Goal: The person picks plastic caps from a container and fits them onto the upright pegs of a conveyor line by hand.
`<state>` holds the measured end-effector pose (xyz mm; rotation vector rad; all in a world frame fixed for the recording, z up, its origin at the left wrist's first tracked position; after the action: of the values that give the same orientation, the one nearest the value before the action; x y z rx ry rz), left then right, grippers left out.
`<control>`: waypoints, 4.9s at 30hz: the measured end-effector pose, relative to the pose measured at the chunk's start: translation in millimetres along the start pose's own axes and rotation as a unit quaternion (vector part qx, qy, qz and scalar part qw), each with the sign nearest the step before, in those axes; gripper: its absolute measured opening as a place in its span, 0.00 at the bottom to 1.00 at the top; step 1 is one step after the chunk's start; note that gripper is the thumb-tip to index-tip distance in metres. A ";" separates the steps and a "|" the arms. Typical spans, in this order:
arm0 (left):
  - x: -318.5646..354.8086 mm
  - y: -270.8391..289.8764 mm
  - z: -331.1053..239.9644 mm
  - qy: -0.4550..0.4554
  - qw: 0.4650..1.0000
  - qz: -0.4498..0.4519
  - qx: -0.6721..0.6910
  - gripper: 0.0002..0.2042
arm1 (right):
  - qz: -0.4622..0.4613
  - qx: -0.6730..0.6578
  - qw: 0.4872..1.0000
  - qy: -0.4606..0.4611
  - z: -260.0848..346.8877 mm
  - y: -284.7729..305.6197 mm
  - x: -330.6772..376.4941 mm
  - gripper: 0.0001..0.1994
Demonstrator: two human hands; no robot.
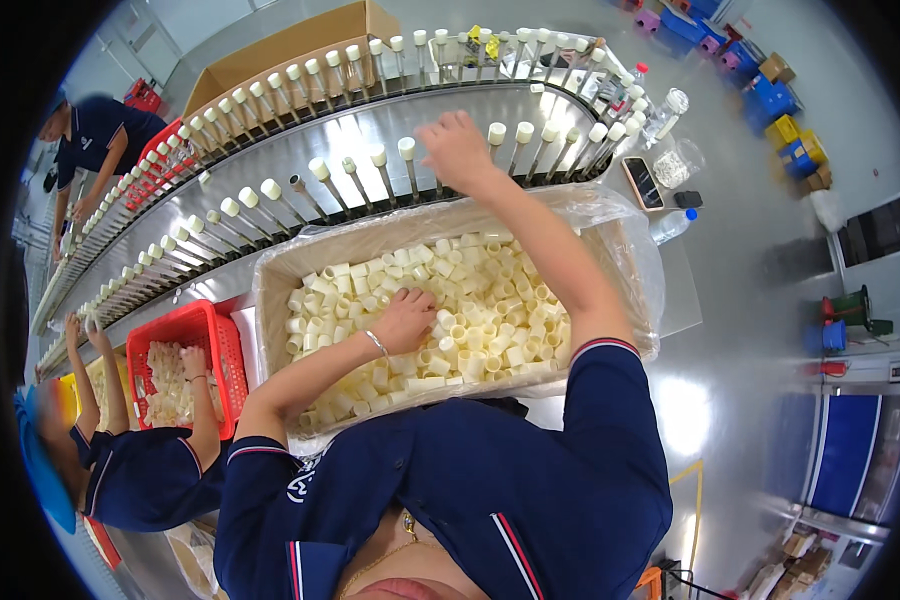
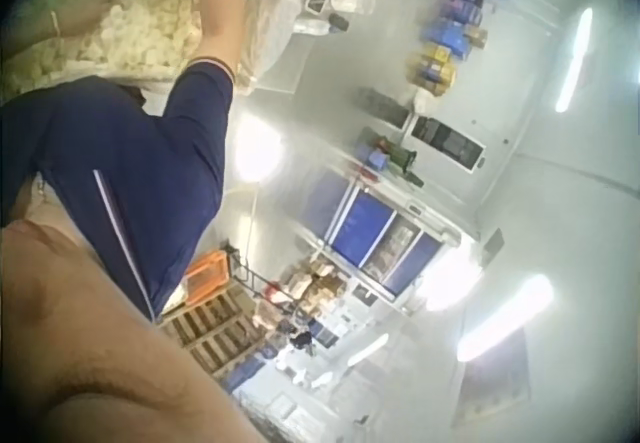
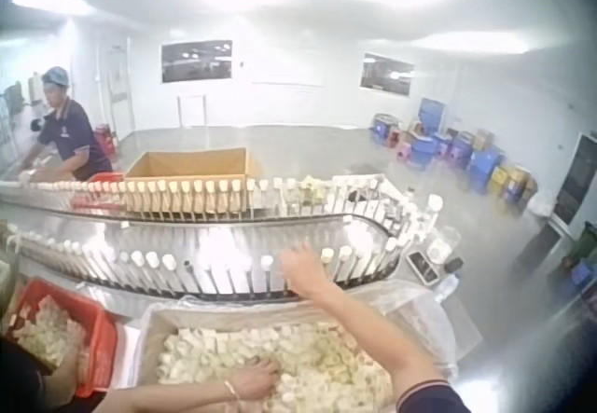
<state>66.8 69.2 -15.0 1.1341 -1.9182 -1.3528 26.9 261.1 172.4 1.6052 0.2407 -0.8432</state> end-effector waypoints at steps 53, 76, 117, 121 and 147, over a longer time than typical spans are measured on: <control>-20.3 175.0 57.7 -0.038 0.961 -0.248 -0.112 0.12 | 0.239 0.174 0.945 -0.142 -110.1 -41.3 29.1 0.18; 46.7 153.1 89.0 0.146 0.887 -0.270 0.346 0.13 | 0.348 -0.102 0.924 -0.122 65.5 -113.7 184.9 0.15; 59.1 19.6 36.0 0.134 0.985 0.064 -0.085 0.25 | 0.133 -0.273 0.951 0.063 160.2 -76.2 -98.1 0.16; 51.7 -15.7 41.0 0.101 0.989 0.109 -0.014 0.19 | 0.122 -0.070 0.981 0.137 189.3 -117.4 -115.9 0.15; 52.3 131.7 72.2 0.133 0.754 -0.122 0.632 0.19 | 0.292 -0.025 0.939 -0.180 68.2 -147.1 166.8 0.20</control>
<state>-60.7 78.8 79.4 2.0406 -2.4548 0.3042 32.7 182.2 -46.4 1.3329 -0.4561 -0.6353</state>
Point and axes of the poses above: each hand's wrist, its own x-axis away from the middle knuckle, its own y-axis out of the back of the hand, z = x × y, the point moved 10 cm from there along -x, towards the middle knuckle, and after that the axes turned 5 degrees about -y, right-handed, at the moved point
